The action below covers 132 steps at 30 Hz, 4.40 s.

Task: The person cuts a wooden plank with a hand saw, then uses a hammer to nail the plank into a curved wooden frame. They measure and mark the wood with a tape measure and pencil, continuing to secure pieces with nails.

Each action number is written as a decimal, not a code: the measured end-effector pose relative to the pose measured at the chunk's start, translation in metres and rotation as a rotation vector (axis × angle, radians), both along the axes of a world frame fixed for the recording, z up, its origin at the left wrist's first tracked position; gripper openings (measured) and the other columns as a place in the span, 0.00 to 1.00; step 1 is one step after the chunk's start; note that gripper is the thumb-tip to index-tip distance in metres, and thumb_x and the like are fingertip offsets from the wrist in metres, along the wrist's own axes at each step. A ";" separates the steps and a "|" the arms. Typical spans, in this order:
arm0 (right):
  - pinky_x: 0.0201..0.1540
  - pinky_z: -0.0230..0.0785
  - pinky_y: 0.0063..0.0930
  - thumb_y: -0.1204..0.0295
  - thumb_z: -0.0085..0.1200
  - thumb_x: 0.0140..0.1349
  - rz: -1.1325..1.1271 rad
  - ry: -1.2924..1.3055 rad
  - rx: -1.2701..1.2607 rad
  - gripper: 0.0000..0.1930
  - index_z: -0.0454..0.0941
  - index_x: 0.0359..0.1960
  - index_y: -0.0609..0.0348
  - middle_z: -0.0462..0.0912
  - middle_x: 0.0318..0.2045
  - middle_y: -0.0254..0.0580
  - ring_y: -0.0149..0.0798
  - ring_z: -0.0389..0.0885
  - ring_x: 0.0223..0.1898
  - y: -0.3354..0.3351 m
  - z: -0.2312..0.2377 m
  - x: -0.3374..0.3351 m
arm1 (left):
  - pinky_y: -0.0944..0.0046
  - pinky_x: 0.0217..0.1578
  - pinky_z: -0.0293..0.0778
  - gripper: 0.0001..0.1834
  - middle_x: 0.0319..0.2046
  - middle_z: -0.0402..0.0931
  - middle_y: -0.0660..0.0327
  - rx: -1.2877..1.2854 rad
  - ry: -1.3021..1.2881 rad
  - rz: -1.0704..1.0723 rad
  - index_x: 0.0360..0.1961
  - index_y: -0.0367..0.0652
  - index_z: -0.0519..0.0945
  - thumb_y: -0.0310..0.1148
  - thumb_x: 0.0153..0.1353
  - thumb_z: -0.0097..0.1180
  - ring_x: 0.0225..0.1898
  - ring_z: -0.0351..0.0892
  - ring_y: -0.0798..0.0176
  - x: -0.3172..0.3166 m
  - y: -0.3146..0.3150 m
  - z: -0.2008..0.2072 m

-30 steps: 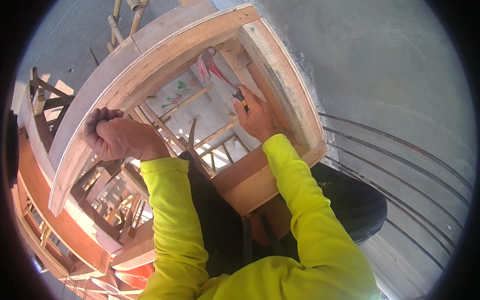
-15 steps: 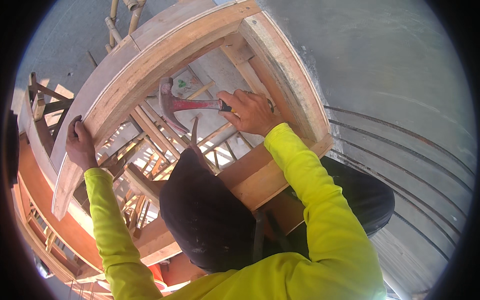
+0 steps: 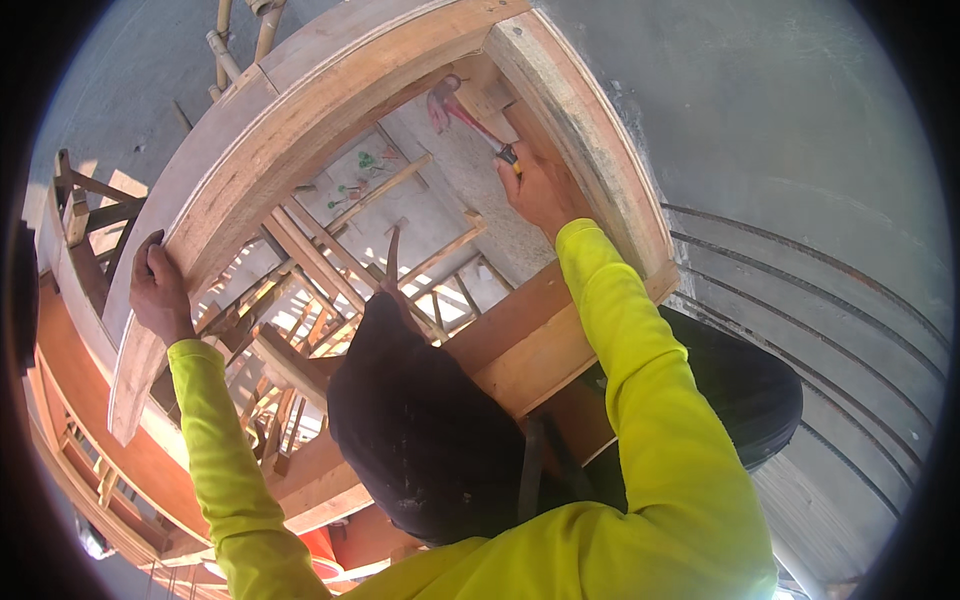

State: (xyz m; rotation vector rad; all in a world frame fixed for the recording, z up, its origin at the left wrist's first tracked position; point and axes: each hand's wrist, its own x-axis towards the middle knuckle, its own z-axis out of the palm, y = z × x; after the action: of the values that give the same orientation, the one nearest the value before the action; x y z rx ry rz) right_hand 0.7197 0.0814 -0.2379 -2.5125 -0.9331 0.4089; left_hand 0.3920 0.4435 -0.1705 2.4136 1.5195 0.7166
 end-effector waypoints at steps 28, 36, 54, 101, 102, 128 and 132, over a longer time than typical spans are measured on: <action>0.34 0.74 0.47 0.57 0.57 0.68 0.234 0.014 0.113 0.20 0.72 0.44 0.64 0.83 0.27 0.59 0.59 0.82 0.29 -0.002 0.021 -0.027 | 0.58 0.40 0.79 0.18 0.37 0.86 0.54 0.038 0.055 -0.021 0.43 0.47 0.88 0.39 0.69 0.46 0.38 0.87 0.53 0.000 -0.004 0.003; 0.36 0.75 0.45 0.57 0.59 0.66 0.012 0.040 -0.101 0.20 0.72 0.41 0.65 0.84 0.32 0.57 0.61 0.84 0.34 -0.004 -0.004 -0.007 | 0.57 0.41 0.79 0.17 0.38 0.86 0.53 0.054 0.051 -0.023 0.44 0.49 0.88 0.40 0.68 0.46 0.39 0.87 0.51 0.005 -0.001 -0.001; 0.33 0.74 0.46 0.56 0.59 0.66 0.507 -0.066 0.200 0.21 0.74 0.44 0.65 0.82 0.26 0.57 0.60 0.83 0.28 0.005 0.028 -0.039 | 0.58 0.38 0.79 0.18 0.35 0.86 0.53 0.056 0.040 -0.065 0.45 0.48 0.88 0.41 0.69 0.46 0.36 0.87 0.54 -0.008 0.004 -0.005; 0.35 0.74 0.46 0.56 0.60 0.65 0.474 -0.061 0.144 0.17 0.74 0.40 0.57 0.84 0.31 0.49 0.56 0.84 0.32 0.017 0.002 -0.040 | 0.57 0.38 0.79 0.18 0.36 0.86 0.54 0.010 0.060 -0.035 0.44 0.50 0.88 0.41 0.69 0.45 0.36 0.87 0.55 -0.011 0.006 -0.008; 0.35 0.74 0.46 0.56 0.60 0.65 0.450 -0.069 0.118 0.17 0.73 0.40 0.58 0.84 0.31 0.50 0.56 0.84 0.32 0.011 -0.007 -0.026 | 0.57 0.38 0.79 0.18 0.35 0.86 0.54 0.007 0.059 -0.038 0.44 0.50 0.88 0.41 0.69 0.45 0.36 0.87 0.55 -0.009 0.006 -0.010; 0.35 0.76 0.48 0.55 0.58 0.67 0.020 -0.013 -0.195 0.21 0.73 0.43 0.63 0.85 0.28 0.58 0.59 0.85 0.31 -0.007 -0.039 0.008 | 0.59 0.40 0.78 0.18 0.36 0.87 0.56 0.070 0.054 -0.065 0.45 0.48 0.88 0.39 0.70 0.45 0.37 0.87 0.57 -0.001 0.004 -0.005; 0.36 0.76 0.48 0.54 0.58 0.66 0.220 -0.012 -0.042 0.22 0.76 0.41 0.65 0.84 0.29 0.60 0.60 0.85 0.32 0.010 -0.002 -0.023 | 0.60 0.40 0.79 0.18 0.36 0.87 0.56 0.050 0.060 -0.050 0.44 0.47 0.88 0.39 0.69 0.45 0.38 0.87 0.58 -0.006 -0.003 -0.005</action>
State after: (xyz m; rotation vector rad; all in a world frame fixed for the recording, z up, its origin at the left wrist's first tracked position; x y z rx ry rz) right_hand 0.6966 0.0911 -0.2403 -2.4594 -1.2231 0.4859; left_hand 0.3857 0.4405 -0.1751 2.5222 1.4746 0.6860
